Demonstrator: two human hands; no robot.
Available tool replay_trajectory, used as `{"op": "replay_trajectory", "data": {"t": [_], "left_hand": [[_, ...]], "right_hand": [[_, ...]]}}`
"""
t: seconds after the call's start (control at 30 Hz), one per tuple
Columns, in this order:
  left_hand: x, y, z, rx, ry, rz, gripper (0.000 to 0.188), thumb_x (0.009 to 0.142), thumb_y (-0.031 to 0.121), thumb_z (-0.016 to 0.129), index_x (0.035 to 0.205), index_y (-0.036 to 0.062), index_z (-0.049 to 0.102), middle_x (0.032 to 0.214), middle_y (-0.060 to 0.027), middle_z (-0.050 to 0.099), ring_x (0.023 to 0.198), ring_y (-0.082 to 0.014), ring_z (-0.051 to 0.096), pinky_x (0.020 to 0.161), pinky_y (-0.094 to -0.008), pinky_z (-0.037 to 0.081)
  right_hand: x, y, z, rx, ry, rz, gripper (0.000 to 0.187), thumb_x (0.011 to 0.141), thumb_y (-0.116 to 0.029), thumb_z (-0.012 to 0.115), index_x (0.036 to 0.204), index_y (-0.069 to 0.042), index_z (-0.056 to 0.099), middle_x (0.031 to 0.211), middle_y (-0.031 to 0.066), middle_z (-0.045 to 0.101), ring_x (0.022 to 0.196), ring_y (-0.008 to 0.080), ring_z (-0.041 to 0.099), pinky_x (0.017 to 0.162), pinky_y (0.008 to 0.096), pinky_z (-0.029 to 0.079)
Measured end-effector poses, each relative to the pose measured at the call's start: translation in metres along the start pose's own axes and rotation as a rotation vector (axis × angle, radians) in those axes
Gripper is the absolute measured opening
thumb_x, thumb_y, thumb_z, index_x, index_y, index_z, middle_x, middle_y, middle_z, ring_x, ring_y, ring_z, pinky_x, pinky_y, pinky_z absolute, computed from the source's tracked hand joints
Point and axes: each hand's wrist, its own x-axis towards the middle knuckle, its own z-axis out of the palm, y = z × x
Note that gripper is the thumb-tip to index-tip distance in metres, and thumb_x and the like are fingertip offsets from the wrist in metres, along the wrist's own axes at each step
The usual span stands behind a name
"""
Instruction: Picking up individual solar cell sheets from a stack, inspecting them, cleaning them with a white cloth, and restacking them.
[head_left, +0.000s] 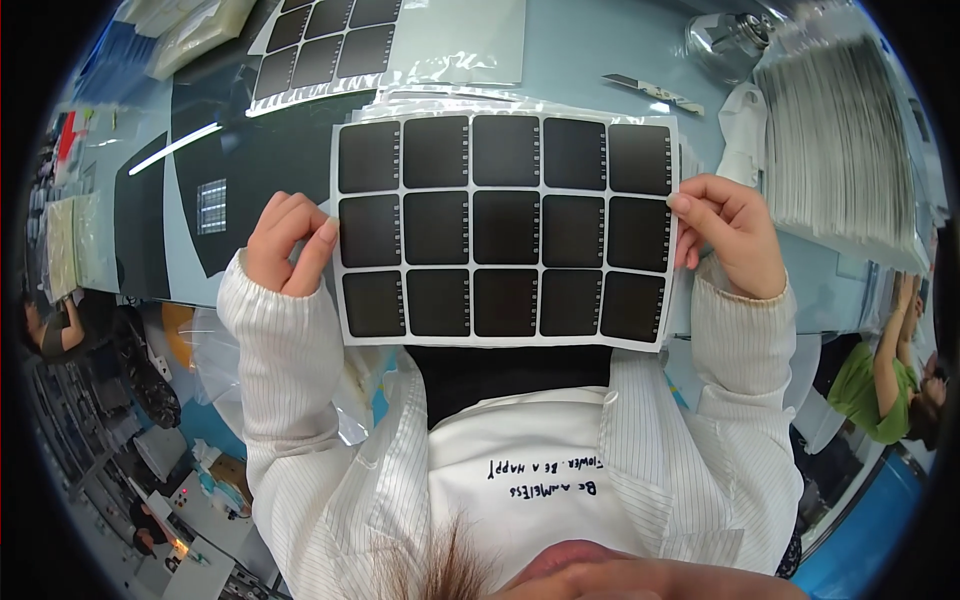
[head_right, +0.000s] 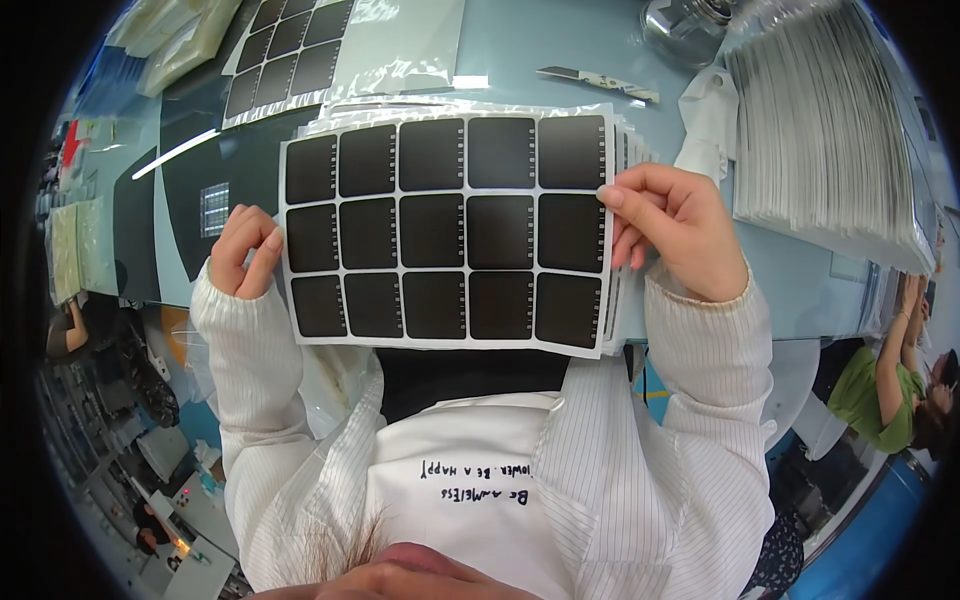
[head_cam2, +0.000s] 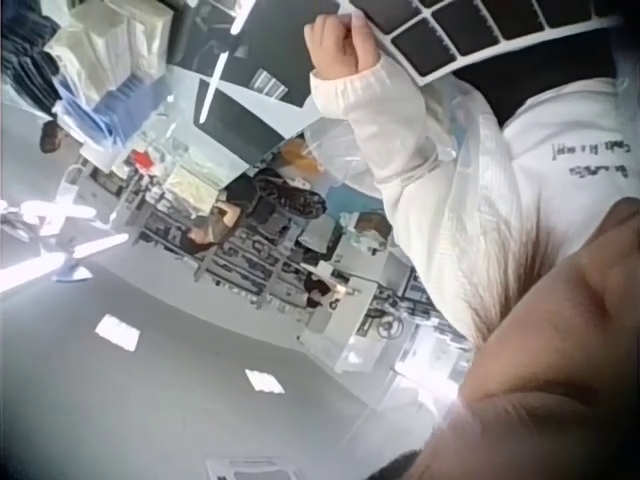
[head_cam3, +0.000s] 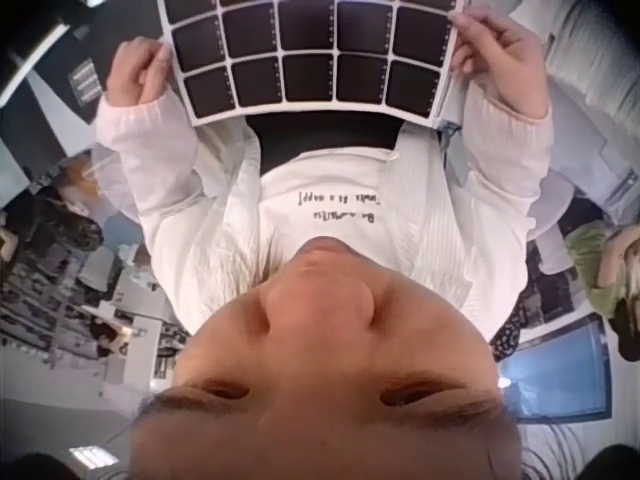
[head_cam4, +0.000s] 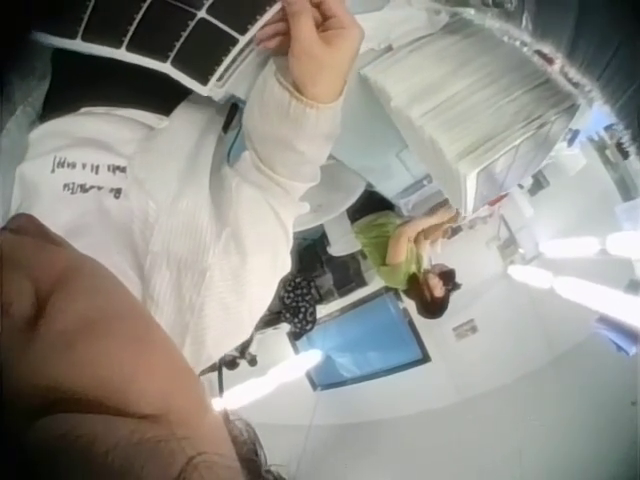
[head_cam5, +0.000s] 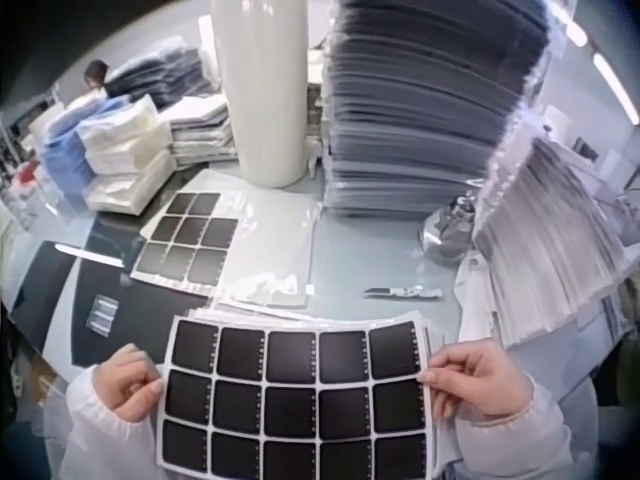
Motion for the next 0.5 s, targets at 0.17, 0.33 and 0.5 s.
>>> {"op": "replay_trajectory", "data": {"t": [0.17, 0.33, 0.5], "left_hand": [[-0.008, -0.002, -0.009, -0.133, -0.057, 0.062, 0.013, 0.076, 0.004, 0.056, 0.065, -0.0004, 0.051, 0.063, -0.0054, 0.049, 0.061, -0.0165, 0.041, 0.057, -0.0266, 0.035], [-0.013, -0.001, -0.002, -0.235, -0.048, 0.01, 0.016, 0.077, 0.003, 0.056, 0.063, 0.0011, 0.05, 0.062, -0.0037, 0.05, 0.059, -0.0142, 0.042, 0.056, -0.0264, 0.035], [-0.015, 0.002, -0.007, -0.301, -0.063, 0.007, 0.017, 0.077, 0.002, 0.055, 0.062, 0.0006, 0.048, 0.061, -0.0043, 0.047, 0.059, -0.0143, 0.041, 0.055, -0.0261, 0.034]], "right_hand": [[-0.012, -0.006, 0.0, -0.13, -0.122, 0.048, 0.017, 0.086, -0.013, 0.056, 0.076, 0.0, 0.057, 0.061, 0.002, 0.057, 0.048, 0.0088, 0.057, 0.042, 0.0172, 0.039], [-0.016, -0.001, 0.004, -0.125, -0.102, 0.017, 0.02, 0.086, -0.013, 0.057, 0.07, -0.001, 0.056, 0.055, 0.0005, 0.055, 0.044, 0.0064, 0.053, 0.04, 0.0165, 0.036], [-0.027, -0.01, 0.002, -0.14, -0.066, -0.033, 0.022, 0.085, -0.012, 0.058, 0.066, -0.001, 0.054, 0.053, -0.0001, 0.053, 0.04, 0.0054, 0.048, 0.039, 0.0171, 0.034]]}}
